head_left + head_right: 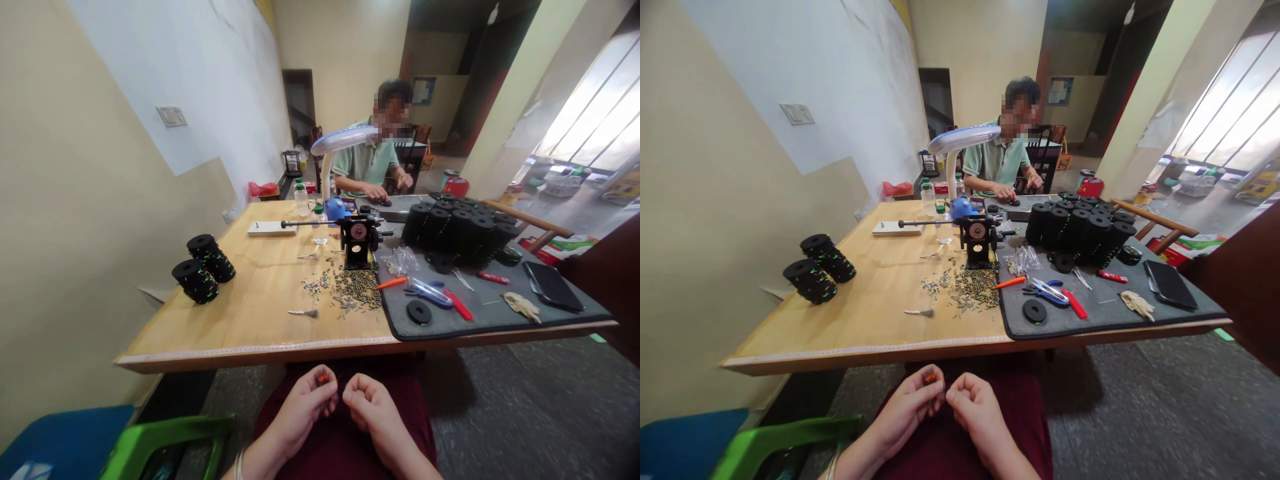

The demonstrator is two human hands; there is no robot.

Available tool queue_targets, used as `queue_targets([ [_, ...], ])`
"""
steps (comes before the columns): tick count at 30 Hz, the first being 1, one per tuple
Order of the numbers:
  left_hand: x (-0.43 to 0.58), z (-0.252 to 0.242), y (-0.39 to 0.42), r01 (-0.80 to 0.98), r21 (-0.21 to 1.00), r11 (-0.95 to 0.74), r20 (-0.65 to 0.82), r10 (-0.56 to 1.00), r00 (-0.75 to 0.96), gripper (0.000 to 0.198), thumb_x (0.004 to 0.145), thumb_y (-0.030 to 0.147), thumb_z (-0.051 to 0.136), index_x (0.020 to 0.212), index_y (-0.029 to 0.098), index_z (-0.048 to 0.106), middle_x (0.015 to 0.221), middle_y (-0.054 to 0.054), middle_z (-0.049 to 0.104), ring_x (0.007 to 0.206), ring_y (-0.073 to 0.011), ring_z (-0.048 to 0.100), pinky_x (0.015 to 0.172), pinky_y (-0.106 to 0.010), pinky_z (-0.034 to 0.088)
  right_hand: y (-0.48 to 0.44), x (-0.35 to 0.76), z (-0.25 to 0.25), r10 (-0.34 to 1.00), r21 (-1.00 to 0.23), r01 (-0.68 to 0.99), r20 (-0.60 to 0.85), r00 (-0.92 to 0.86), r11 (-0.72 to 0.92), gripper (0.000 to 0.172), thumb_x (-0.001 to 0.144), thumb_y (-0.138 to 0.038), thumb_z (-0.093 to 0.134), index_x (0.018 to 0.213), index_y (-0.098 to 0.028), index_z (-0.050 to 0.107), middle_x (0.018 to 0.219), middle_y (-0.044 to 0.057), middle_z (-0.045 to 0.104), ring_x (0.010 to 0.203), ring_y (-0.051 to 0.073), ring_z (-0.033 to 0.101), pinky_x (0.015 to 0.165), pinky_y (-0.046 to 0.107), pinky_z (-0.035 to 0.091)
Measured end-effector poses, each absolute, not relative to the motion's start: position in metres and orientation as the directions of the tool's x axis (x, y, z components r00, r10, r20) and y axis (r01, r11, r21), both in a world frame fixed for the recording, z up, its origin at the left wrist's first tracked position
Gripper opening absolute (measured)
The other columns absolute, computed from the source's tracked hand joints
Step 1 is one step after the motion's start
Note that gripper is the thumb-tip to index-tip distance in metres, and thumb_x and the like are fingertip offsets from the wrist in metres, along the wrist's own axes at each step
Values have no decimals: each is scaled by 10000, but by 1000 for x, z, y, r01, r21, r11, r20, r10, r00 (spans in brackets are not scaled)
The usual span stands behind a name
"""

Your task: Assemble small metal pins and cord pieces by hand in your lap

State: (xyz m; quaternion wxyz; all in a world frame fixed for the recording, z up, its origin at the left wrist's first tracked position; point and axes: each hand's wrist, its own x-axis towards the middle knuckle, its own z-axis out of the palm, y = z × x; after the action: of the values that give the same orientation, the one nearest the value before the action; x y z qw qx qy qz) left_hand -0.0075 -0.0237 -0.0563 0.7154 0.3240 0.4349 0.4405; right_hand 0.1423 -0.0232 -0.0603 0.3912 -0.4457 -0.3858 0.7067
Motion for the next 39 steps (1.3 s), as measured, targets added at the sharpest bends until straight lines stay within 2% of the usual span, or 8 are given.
queue_targets([
  [12,-8,-57,-24,-339,860,382,-315,919,237,193,738,260,697,734,162,531,572,57,487,520,-75,419,511,-207,283,-25,142,-54,883,-876,-232,-342,-320,-423,270,654,-357,679,610,-184,477,419,-123,334,385,31,186,396,206,102],
  [24,-9,-57,-23,-292,884,366,-304,923,237,229,732,309,714,723,165,536,568,54,485,519,-83,407,511,-214,288,-23,142,-56,866,-851,-253,-367,-339,-460,275,643,-362,686,598,-184,482,379,-131,322,356,22,169,377,203,80],
  [30,-8,-55,-23,-247,904,349,-300,929,217,247,714,342,730,717,164,558,568,48,502,517,-87,423,517,-215,312,-23,143,-60,870,-841,-291,-353,-343,-456,328,646,-419,711,621,-186,482,382,-136,317,355,21,160,379,201,76],
  [39,-6,-56,-24,-100,957,271,-242,942,234,265,736,393,692,721,173,547,545,49,502,512,-101,429,522,-223,340,-19,144,-67,906,-888,-240,-329,-266,-393,448,639,-567,718,690,-192,478,397,-137,336,351,26,213,377,186,120],
])
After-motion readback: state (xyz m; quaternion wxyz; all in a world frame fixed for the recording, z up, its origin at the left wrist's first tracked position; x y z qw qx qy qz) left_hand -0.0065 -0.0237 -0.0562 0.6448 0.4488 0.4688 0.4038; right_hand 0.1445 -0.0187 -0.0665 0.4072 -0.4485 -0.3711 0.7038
